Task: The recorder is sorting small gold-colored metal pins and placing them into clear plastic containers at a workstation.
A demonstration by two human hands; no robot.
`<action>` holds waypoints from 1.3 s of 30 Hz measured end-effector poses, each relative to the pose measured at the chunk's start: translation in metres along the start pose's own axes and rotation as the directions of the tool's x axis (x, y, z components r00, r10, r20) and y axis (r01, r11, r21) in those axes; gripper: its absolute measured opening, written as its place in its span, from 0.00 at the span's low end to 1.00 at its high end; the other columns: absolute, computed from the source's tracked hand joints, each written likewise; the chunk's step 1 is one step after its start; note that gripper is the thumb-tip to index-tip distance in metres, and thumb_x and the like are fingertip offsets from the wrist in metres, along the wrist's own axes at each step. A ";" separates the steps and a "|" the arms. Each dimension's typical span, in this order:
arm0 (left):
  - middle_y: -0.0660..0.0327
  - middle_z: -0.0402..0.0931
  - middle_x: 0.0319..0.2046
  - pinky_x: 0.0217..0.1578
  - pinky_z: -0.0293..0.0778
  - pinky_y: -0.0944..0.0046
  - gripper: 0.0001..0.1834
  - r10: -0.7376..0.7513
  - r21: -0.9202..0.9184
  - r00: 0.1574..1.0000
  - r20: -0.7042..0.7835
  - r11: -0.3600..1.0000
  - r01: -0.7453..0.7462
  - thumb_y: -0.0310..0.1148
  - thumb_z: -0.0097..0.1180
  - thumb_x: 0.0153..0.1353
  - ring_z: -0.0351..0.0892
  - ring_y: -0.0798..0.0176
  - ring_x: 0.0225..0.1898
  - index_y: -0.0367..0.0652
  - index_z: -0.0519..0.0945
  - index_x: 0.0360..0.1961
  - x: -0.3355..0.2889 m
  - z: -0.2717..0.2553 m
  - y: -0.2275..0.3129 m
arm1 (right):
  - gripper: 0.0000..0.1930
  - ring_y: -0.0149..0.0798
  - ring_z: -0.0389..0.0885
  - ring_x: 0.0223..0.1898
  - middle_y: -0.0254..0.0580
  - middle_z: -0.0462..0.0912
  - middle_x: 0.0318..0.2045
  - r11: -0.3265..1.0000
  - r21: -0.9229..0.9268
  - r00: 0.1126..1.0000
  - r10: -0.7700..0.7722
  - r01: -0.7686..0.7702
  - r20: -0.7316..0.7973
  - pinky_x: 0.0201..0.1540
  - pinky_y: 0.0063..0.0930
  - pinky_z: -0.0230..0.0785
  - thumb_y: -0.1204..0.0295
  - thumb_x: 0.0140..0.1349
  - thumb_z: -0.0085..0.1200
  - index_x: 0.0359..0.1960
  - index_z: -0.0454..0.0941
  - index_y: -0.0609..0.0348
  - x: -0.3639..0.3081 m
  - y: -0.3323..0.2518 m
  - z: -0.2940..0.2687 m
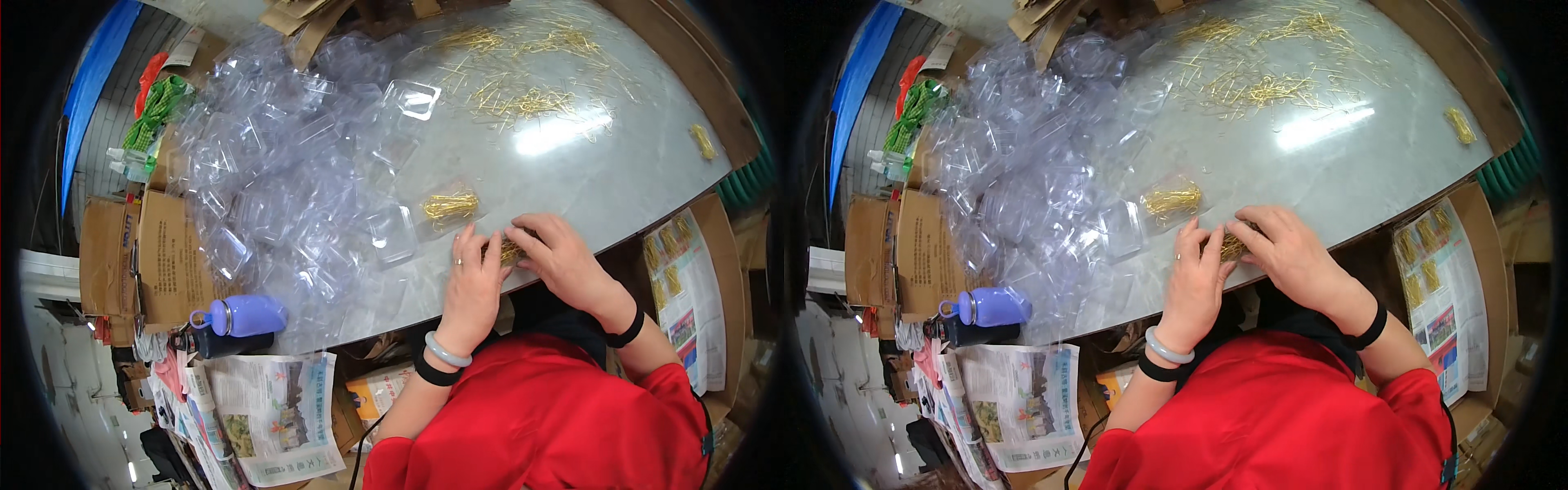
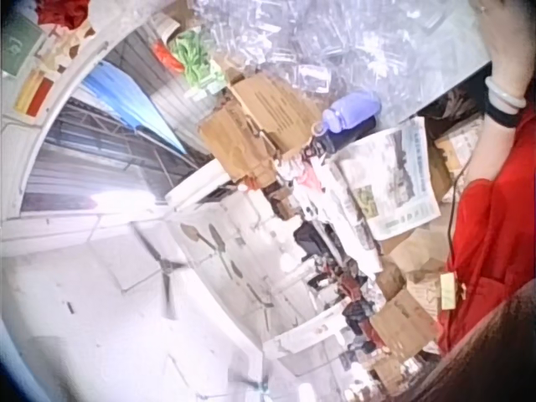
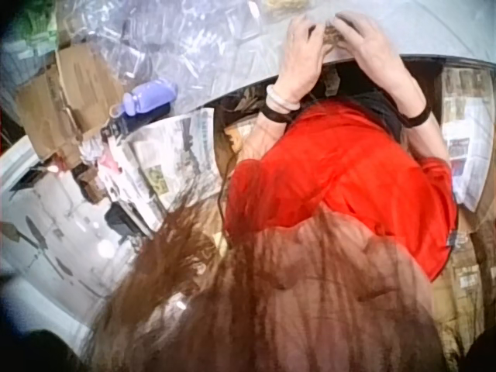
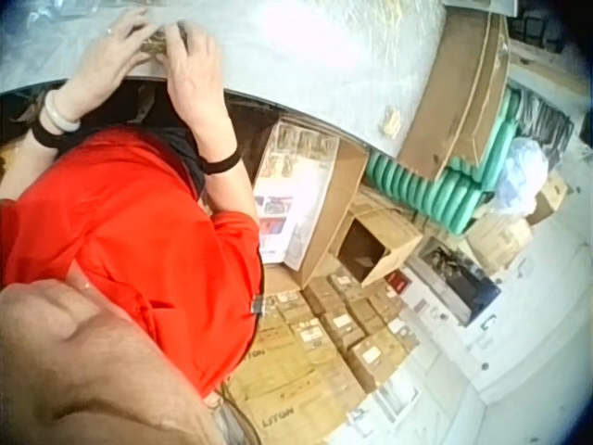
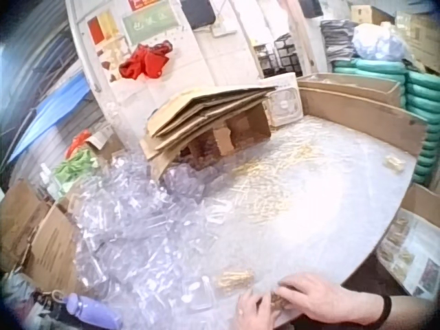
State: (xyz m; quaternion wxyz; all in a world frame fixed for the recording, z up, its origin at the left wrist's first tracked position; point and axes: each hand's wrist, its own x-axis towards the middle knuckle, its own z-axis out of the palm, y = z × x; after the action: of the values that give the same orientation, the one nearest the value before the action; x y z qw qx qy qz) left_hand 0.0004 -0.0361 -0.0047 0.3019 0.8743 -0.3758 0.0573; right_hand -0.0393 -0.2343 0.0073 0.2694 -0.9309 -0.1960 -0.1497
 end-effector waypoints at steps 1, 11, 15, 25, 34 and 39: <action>0.43 0.65 0.60 0.62 0.68 0.44 0.30 0.008 -0.011 1.000 -0.023 1.000 -0.008 0.22 0.61 0.62 0.64 0.32 0.66 0.33 0.68 0.65 -0.001 0.001 0.000 | 0.31 0.53 0.74 0.62 0.50 0.75 0.59 1.000 -0.019 0.999 -0.022 0.022 -0.023 0.65 0.43 0.69 0.76 0.52 0.66 0.61 0.73 0.63 0.001 -0.004 0.002; 0.37 0.61 0.66 0.70 0.60 0.43 0.32 0.032 0.016 0.999 0.013 0.999 -0.032 0.18 0.55 0.62 0.59 0.34 0.70 0.27 0.63 0.68 0.002 -0.001 -0.002 | 0.29 0.61 0.69 0.66 0.59 0.70 0.65 0.969 0.210 0.986 0.145 -0.126 -0.079 0.69 0.49 0.64 0.83 0.60 0.54 0.66 0.66 0.71 0.005 -0.013 0.010; 0.37 0.58 0.68 0.73 0.55 0.41 0.32 0.029 -0.010 0.999 0.026 1.000 -0.028 0.19 0.51 0.64 0.56 0.34 0.72 0.24 0.59 0.70 0.001 0.007 -0.002 | 0.29 0.67 0.64 0.69 0.67 0.67 0.66 0.970 0.227 0.986 0.113 -0.083 -0.122 0.72 0.51 0.59 0.85 0.60 0.51 0.66 0.65 0.72 0.008 -0.035 0.029; 0.36 0.59 0.67 0.66 0.65 0.49 0.38 -0.080 -0.216 0.993 0.092 0.971 0.098 0.15 0.50 0.64 0.63 0.34 0.68 0.30 0.53 0.75 -0.004 -0.008 -0.002 | 0.28 0.58 0.70 0.66 0.56 0.73 0.62 0.999 0.036 1.000 0.023 -0.023 0.003 0.70 0.49 0.63 0.82 0.57 0.54 0.63 0.70 0.70 0.005 -0.012 0.013; 0.34 0.57 0.68 0.71 0.59 0.43 0.38 -0.060 -0.112 0.998 -0.004 0.992 0.059 0.14 0.44 0.61 0.60 0.33 0.70 0.27 0.53 0.74 -0.004 0.005 0.010 | 0.23 0.54 0.73 0.63 0.53 0.76 0.58 0.993 -0.111 0.995 -0.046 0.037 -0.088 0.67 0.45 0.68 0.76 0.59 0.52 0.58 0.75 0.69 0.003 -0.018 0.020; 0.38 0.66 0.65 0.66 0.65 0.49 0.30 -0.110 -0.051 0.994 -0.018 0.993 0.109 0.18 0.46 0.66 0.65 0.35 0.66 0.29 0.62 0.70 0.003 -0.036 0.001 | 0.21 0.53 0.75 0.61 0.51 0.79 0.56 0.989 -0.142 0.989 0.026 -0.047 -0.148 0.64 0.42 0.71 0.78 0.58 0.52 0.55 0.77 0.67 -0.001 0.001 0.011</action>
State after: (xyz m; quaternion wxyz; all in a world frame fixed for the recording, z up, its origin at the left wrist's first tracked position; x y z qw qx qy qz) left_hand 0.0067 -0.0184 0.0260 0.3303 0.8850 -0.3257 0.0403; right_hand -0.0381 -0.2292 -0.0021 0.2174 -0.9381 -0.1473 -0.2260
